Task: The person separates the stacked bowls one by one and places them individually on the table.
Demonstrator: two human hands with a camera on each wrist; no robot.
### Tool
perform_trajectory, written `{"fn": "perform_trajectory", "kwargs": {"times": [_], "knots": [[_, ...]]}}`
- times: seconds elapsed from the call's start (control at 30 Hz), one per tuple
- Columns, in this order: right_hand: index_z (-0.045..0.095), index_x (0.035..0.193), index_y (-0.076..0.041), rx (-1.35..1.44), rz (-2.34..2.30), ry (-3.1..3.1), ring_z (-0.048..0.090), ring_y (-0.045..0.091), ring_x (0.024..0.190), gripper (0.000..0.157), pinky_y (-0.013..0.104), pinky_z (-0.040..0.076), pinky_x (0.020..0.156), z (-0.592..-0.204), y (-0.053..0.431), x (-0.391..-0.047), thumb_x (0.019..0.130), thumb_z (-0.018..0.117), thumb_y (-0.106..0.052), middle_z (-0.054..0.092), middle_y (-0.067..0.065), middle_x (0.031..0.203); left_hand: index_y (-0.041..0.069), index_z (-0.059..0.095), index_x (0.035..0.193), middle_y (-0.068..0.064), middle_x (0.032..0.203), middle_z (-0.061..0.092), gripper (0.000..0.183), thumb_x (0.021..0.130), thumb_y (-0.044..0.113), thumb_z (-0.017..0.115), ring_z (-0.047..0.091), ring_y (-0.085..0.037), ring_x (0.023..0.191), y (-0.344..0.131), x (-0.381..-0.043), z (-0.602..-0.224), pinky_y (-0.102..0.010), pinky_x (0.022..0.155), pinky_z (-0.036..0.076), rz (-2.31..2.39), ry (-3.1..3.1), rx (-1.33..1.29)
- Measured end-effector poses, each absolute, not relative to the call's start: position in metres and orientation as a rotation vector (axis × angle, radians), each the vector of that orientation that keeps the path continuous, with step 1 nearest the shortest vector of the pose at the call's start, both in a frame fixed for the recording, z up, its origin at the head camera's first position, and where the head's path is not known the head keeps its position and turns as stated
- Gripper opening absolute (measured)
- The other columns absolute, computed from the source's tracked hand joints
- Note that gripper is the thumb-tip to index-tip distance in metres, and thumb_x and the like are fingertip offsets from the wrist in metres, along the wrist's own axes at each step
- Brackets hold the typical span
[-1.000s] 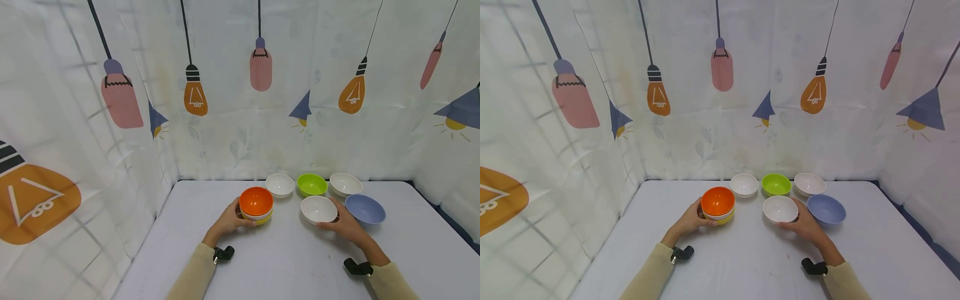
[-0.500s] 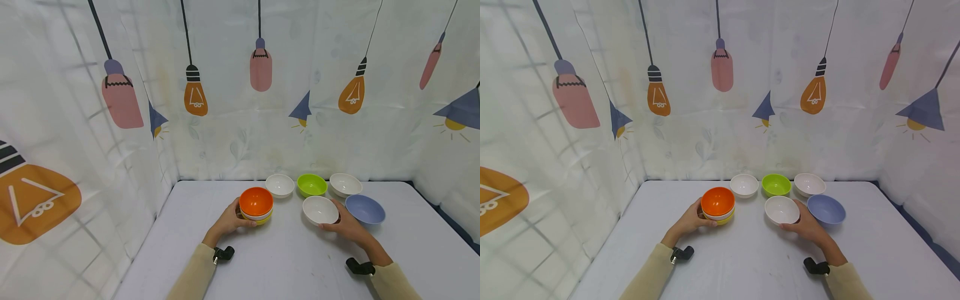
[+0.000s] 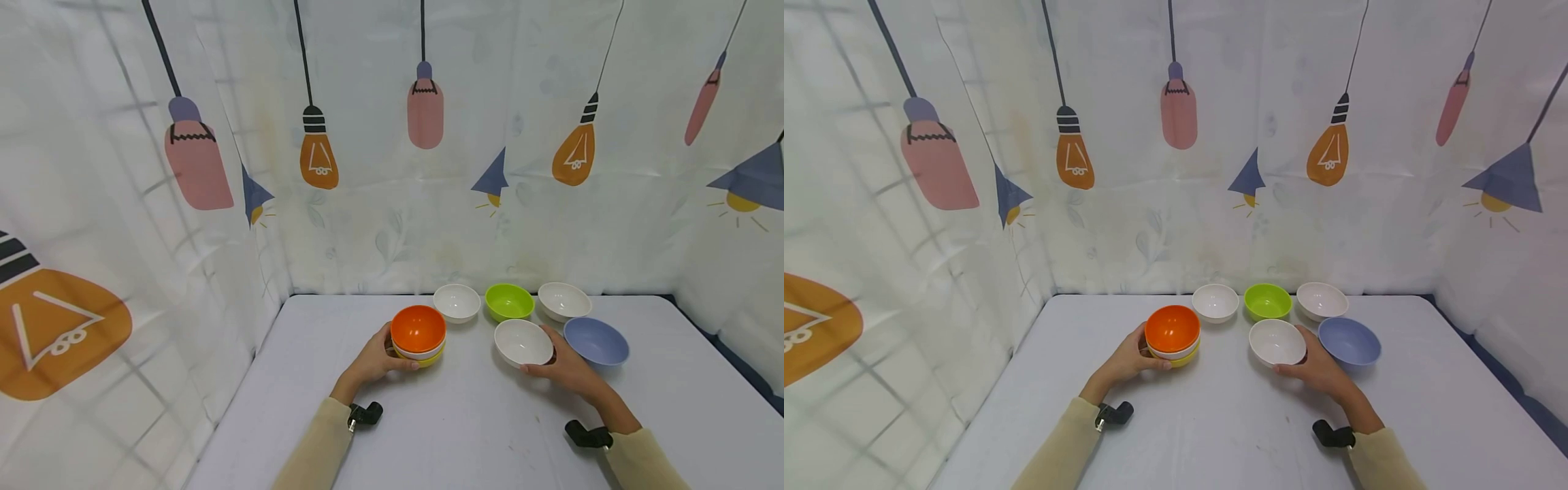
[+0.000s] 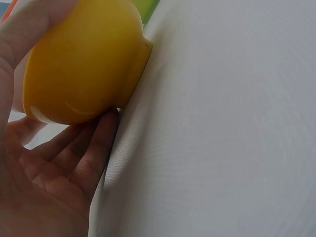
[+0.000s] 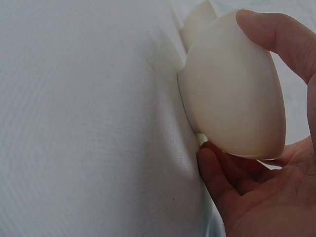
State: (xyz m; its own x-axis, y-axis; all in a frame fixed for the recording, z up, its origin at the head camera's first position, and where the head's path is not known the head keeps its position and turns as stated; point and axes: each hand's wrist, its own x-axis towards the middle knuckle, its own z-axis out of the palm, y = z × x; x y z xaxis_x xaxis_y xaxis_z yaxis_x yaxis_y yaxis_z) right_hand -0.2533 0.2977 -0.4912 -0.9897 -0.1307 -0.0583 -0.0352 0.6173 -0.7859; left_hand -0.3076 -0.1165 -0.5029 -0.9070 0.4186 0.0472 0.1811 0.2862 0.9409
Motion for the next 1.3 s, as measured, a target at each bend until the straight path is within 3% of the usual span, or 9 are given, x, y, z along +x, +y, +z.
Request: {"fn": "perform_trajectory", "kwargs": {"times": [0.63, 1.1, 1.3], "knots": [[-0.004, 0.163, -0.002, -0.11, -1.325, 2.716, 0.035, 0.05, 0.142, 0.126, 0.066, 0.04, 0.111, -0.487, 0.294, -0.251, 0.082, 0.085, -0.042, 0.016, 0.032, 0.164, 0.022, 0.039, 0.154, 0.001, 0.152, 0.053, 0.097, 0.074, 0.028, 0.094, 0.051, -0.028, 0.141, -0.118, -0.308, -0.504, -0.057, 0.121, 0.035, 1.664, 2.341, 0.552], [-0.003, 0.163, -0.005, -0.162, -1.235, 2.772, 0.03, 0.052, 0.141, 0.125, 0.077, 0.035, 0.108, -0.46, 0.278, -0.241, 0.082, 0.085, -0.041, 0.009, 0.032, 0.165, 0.023, 0.04, 0.154, 0.001, 0.152, 0.053, 0.096, 0.074, 0.03, 0.094, 0.051, -0.027, 0.14, -0.118, -0.308, -0.503, -0.056, 0.121, 0.035, 1.663, 2.348, 0.549], [0.008, 0.163, -0.008, -0.23, -1.249, 2.835, 0.029, 0.052, 0.143, 0.115, 0.078, 0.034, 0.107, -0.447, 0.267, -0.232, 0.083, 0.084, -0.039, 0.014, 0.029, 0.165, 0.023, 0.04, 0.153, 0.002, 0.151, 0.053, 0.096, 0.074, 0.031, 0.094, 0.052, -0.027, 0.139, -0.117, -0.309, -0.503, -0.056, 0.12, 0.037, 1.654, 2.357, 0.551]]}}
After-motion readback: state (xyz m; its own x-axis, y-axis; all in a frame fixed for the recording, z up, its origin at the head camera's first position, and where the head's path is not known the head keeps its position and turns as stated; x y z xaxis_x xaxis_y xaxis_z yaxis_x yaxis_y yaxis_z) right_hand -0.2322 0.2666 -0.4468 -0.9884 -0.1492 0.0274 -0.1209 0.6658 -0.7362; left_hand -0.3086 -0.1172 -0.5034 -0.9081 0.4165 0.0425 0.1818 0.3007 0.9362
